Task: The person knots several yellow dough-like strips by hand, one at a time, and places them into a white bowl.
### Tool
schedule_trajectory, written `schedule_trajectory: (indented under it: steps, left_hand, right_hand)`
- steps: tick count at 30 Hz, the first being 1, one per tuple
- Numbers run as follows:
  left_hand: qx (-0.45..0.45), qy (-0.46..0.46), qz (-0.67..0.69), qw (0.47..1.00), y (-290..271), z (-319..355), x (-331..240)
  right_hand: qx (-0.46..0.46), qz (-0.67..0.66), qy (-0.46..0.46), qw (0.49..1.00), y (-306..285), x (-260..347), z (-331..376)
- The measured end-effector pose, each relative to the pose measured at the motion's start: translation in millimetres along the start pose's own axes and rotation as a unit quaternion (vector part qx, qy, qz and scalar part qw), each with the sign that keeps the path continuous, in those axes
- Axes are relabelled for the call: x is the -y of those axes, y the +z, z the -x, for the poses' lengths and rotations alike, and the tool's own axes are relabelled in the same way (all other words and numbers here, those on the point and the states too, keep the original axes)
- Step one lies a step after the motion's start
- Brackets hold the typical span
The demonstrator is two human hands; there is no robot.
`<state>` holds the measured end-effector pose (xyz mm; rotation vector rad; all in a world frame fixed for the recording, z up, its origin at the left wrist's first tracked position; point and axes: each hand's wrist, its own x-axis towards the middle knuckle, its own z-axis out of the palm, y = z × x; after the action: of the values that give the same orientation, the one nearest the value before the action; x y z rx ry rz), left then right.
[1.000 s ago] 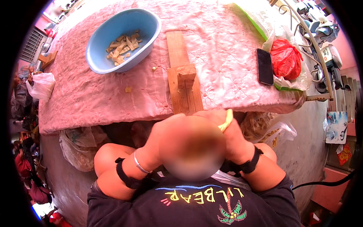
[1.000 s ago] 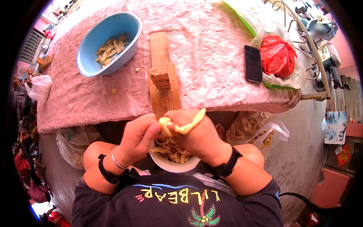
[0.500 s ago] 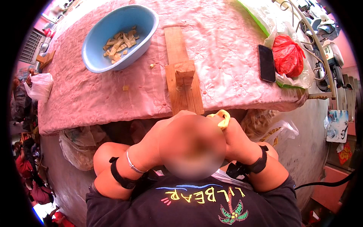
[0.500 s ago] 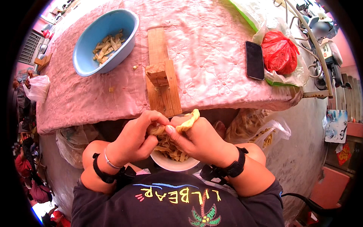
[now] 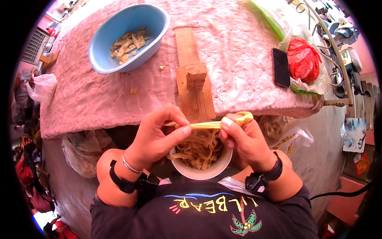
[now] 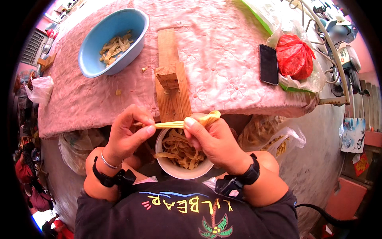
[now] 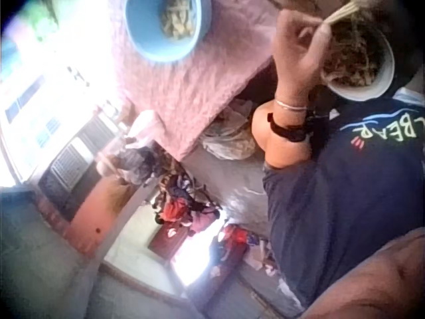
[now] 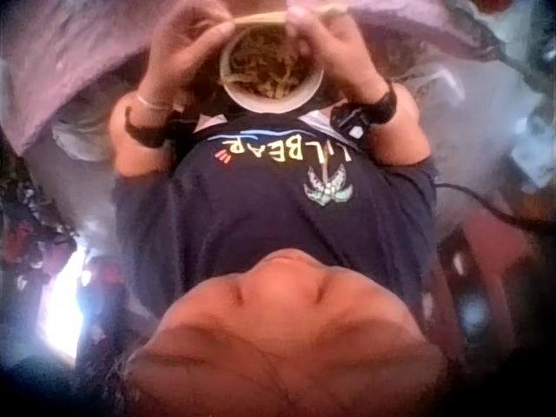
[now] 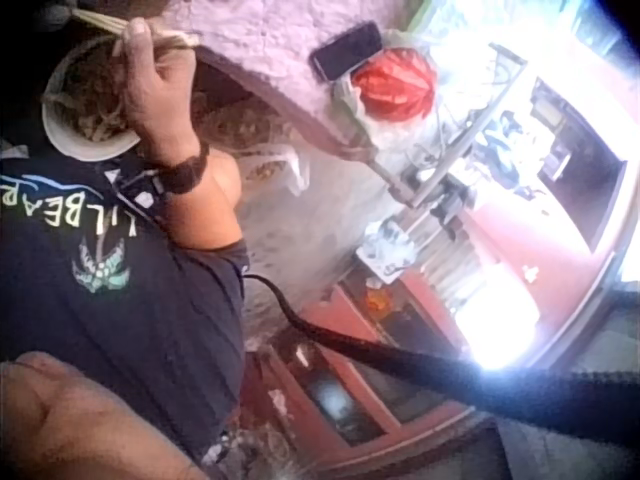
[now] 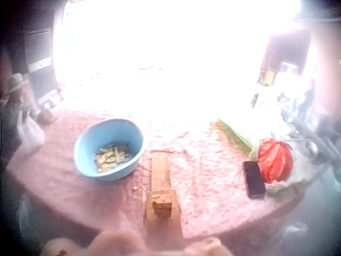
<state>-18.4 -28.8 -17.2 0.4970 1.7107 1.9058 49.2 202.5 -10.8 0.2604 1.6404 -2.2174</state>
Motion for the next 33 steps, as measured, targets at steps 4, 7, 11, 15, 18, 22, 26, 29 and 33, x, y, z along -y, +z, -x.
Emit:
schedule_trajectory:
  steps: [4, 7, 11, 15, 18, 22, 26, 29, 33]
  left_hand:
    - [-0.012, 0.067, 0.060, 0.996, 6.6, -11.8, 10.4]
    - [0.047, -0.058, 0.209, 0.975, 19.3, -1.8, -6.3]
    - [0.055, -0.103, 0.161, 0.980, 25.1, -5.5, -2.9]
    - [0.018, 0.009, -0.009, 1.000, 36.7, -6.6, 17.3]
    - [-0.027, -0.084, -0.183, 0.979, 15.4, -13.5, 9.5]
    - [-0.092, -0.013, -0.209, 0.974, -4.2, -22.8, 24.8]
    - [-0.109, 0.058, -0.371, 0.920, -7.4, -37.3, 41.0]
    - [-0.119, 0.035, -0.433, 0.893, -6.5, -36.4, 44.1]
    - [-0.131, -0.031, -0.151, 0.979, -4.3, -23.6, 23.9]
  right_hand:
    - [0.077, 0.036, 0.040, 0.996, 3.4, -4.9, -2.4]
    - [0.399, 0.236, 0.225, 0.857, -10.0, 14.4, -8.9]
    - [0.127, 0.139, 0.022, 0.982, -16.0, 5.5, -12.8]
    - [0.029, 0.113, -0.054, 0.992, 5.1, 2.7, -21.2]
    - [-0.051, 0.166, -0.056, 0.983, -9.9, -6.2, -36.0]
    - [-0.138, 0.177, -0.152, 0.963, -22.4, -19.9, -57.7]
    - [-0.176, 0.393, -0.214, 0.877, -14.4, -18.7, -69.9]
    - [-0.171, 0.456, -0.172, 0.856, -16.1, -21.2, -69.3]
    - [-0.044, 0.398, -0.171, 0.900, -35.8, -3.9, -45.3]
